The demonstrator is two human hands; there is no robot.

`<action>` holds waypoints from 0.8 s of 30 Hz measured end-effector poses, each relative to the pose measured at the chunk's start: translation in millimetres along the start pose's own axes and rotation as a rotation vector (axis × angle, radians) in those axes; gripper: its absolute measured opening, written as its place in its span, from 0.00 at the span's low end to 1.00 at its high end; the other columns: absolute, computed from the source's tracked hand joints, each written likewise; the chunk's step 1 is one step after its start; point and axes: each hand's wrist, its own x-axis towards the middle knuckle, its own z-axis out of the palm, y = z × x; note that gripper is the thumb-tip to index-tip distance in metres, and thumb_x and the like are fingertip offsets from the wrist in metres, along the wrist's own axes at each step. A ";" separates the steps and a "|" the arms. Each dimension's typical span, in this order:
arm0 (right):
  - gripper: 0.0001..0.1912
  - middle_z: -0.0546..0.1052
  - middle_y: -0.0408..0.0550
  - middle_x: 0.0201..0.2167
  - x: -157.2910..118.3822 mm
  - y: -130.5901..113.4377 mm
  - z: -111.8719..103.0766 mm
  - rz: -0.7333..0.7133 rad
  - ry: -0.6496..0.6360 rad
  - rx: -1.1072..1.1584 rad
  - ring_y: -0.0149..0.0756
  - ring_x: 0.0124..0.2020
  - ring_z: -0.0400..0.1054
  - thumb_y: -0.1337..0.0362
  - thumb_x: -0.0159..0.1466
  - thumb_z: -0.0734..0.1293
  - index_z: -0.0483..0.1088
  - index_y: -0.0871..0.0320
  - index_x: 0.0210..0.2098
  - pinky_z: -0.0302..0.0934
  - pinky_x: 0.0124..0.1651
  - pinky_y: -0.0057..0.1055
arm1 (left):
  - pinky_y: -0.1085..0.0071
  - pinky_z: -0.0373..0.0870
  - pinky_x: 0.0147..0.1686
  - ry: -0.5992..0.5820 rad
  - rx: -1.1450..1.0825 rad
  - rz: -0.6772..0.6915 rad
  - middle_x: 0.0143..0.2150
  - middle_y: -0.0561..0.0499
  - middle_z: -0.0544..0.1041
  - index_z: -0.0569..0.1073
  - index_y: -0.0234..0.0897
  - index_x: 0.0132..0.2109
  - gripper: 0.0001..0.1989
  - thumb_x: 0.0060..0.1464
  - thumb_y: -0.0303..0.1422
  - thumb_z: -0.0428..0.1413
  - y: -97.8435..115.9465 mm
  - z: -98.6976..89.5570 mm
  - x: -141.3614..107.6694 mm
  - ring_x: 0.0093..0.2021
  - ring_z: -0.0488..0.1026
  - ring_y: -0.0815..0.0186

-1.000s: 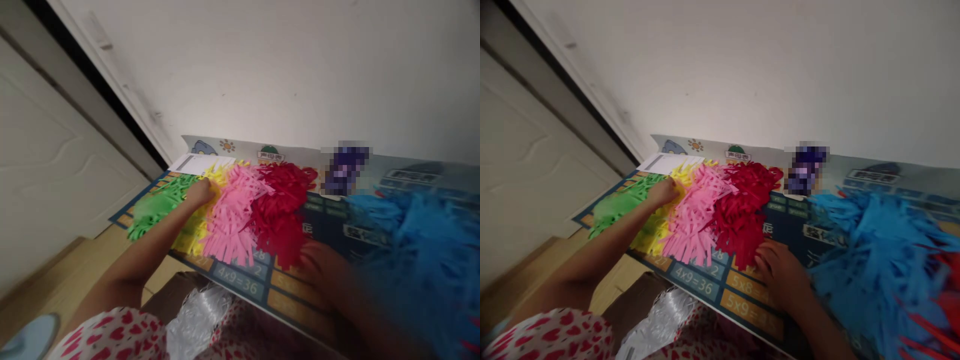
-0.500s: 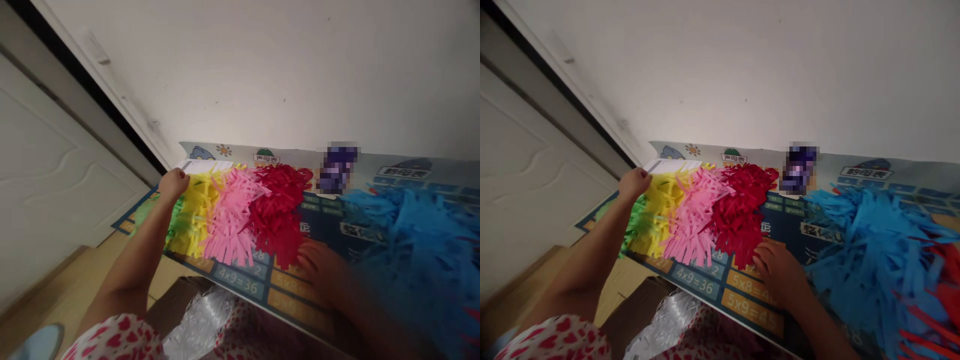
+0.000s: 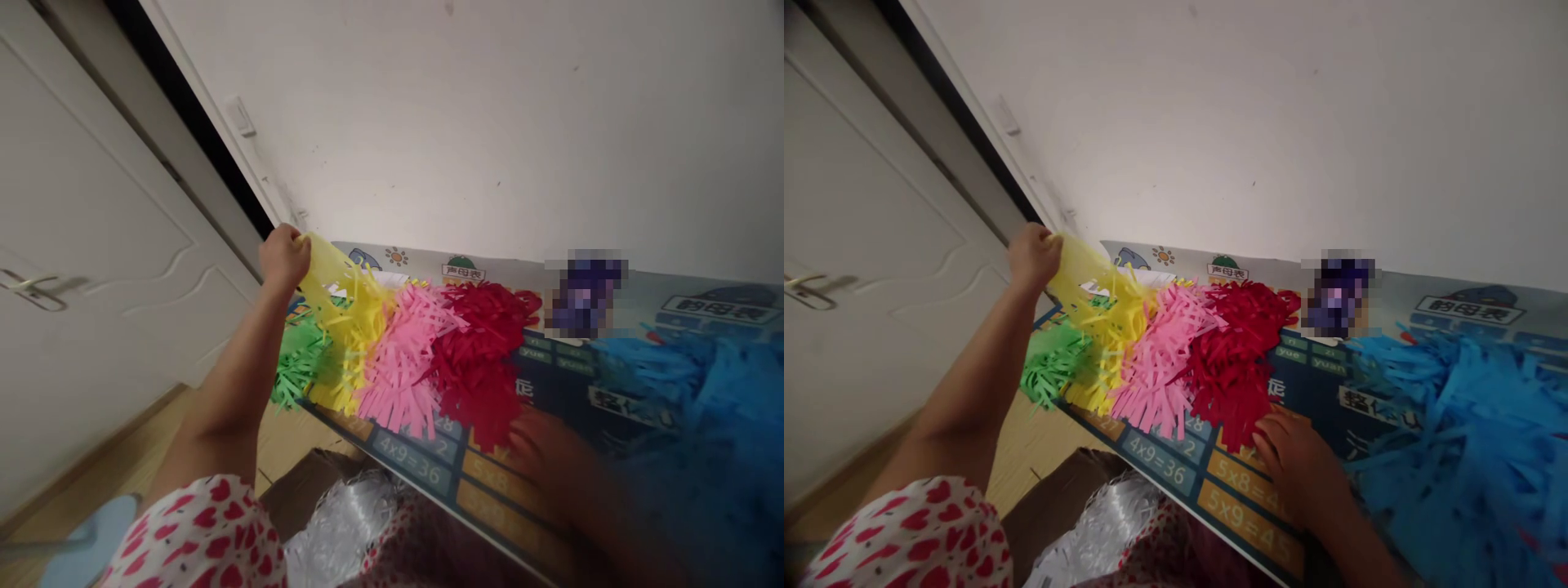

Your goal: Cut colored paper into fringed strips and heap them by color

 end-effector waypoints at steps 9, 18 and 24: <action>0.13 0.79 0.50 0.38 2.1 2.4 0.7 -0.005 0.038 0.040 0.41 0.43 0.73 0.61 0.68 0.59 0.74 0.55 0.39 0.68 0.47 0.39 | 0.68 0.64 0.43 0.194 -0.192 -0.060 0.42 0.47 0.75 0.68 0.31 0.44 0.11 0.60 0.35 0.51 21.6 -50.7 53.2 0.42 0.71 0.65; 0.10 0.77 0.48 0.41 23.7 -57.3 -34.6 0.247 0.275 0.314 0.38 0.43 0.73 0.61 0.67 0.60 0.72 0.53 0.43 0.69 0.46 0.37 | 0.58 0.63 0.46 0.145 -0.223 0.777 0.35 0.49 0.79 0.72 0.41 0.37 0.04 0.55 0.33 0.54 99.2 -92.0 -118.5 0.38 0.74 0.58; 0.33 0.65 0.59 0.60 60.3 -122.7 -56.8 0.135 0.642 0.069 0.48 0.61 0.59 0.61 0.62 0.67 0.53 0.56 0.64 0.55 0.61 0.50 | 0.56 0.61 0.49 -0.158 -0.479 1.094 0.37 0.51 0.81 0.72 0.46 0.41 0.08 0.55 0.29 0.52 127.0 -87.8 -210.1 0.37 0.76 0.62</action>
